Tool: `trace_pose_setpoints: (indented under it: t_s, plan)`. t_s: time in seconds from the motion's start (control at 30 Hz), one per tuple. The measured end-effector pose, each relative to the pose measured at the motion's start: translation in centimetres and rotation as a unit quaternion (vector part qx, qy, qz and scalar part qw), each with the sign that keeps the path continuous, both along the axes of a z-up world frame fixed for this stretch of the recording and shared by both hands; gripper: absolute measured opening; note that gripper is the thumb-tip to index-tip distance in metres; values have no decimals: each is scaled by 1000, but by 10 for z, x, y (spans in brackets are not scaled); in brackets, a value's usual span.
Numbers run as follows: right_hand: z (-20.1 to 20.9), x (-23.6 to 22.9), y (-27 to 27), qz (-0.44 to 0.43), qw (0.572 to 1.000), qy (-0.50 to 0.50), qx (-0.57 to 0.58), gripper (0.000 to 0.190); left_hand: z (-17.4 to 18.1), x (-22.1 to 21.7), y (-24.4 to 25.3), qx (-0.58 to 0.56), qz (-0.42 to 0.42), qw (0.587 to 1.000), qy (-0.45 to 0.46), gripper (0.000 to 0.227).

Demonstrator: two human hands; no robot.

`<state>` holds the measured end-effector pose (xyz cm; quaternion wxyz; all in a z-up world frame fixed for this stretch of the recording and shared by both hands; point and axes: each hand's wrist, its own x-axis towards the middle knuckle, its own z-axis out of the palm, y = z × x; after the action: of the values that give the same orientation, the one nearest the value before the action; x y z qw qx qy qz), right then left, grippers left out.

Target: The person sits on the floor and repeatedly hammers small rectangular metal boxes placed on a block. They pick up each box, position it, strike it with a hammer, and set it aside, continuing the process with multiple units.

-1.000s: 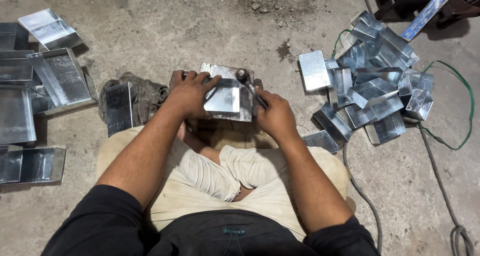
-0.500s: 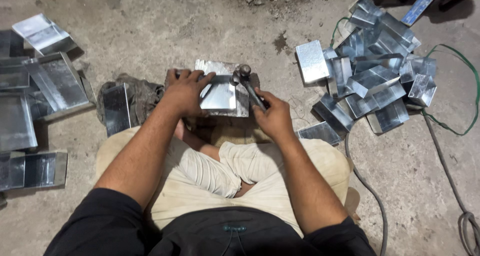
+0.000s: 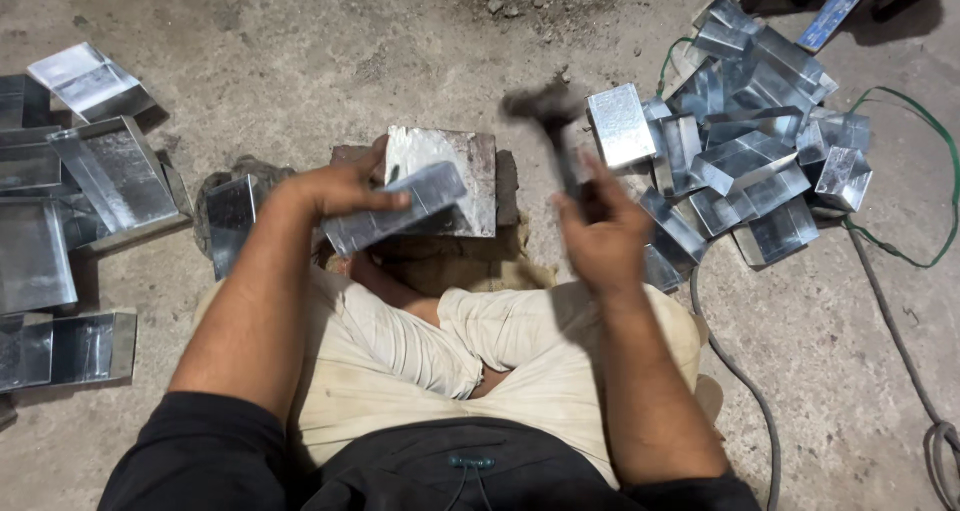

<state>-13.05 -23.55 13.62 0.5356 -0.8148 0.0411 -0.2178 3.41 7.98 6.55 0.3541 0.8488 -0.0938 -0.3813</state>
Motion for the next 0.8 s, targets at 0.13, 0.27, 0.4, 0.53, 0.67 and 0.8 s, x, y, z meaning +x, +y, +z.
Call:
trace_pose_setpoints:
  t_s: [0.13,0.27,0.4,0.53,0.67,0.8]
  plan:
    - [66,-8,-9,22,955,-285,75,28,-31,13,16,-68,13,997,34,127]
    - [49,-4,3,1,916,-387,105,34,-48,14,20,-93,-9,995,21,123]
    - [-32,-8,31,28,973,-227,17,28,-45,15,21,-92,-27,995,14,127]
    - [-50,-16,33,70,989,75,-109,44,-28,7,17,-32,7,999,25,133]
    - [-41,-17,23,49,998,9,-47,42,-6,-8,4,-8,3,998,-59,141]
    - [-40,-20,12,4,999,41,-34,49,7,-25,-22,152,-58,953,-254,135]
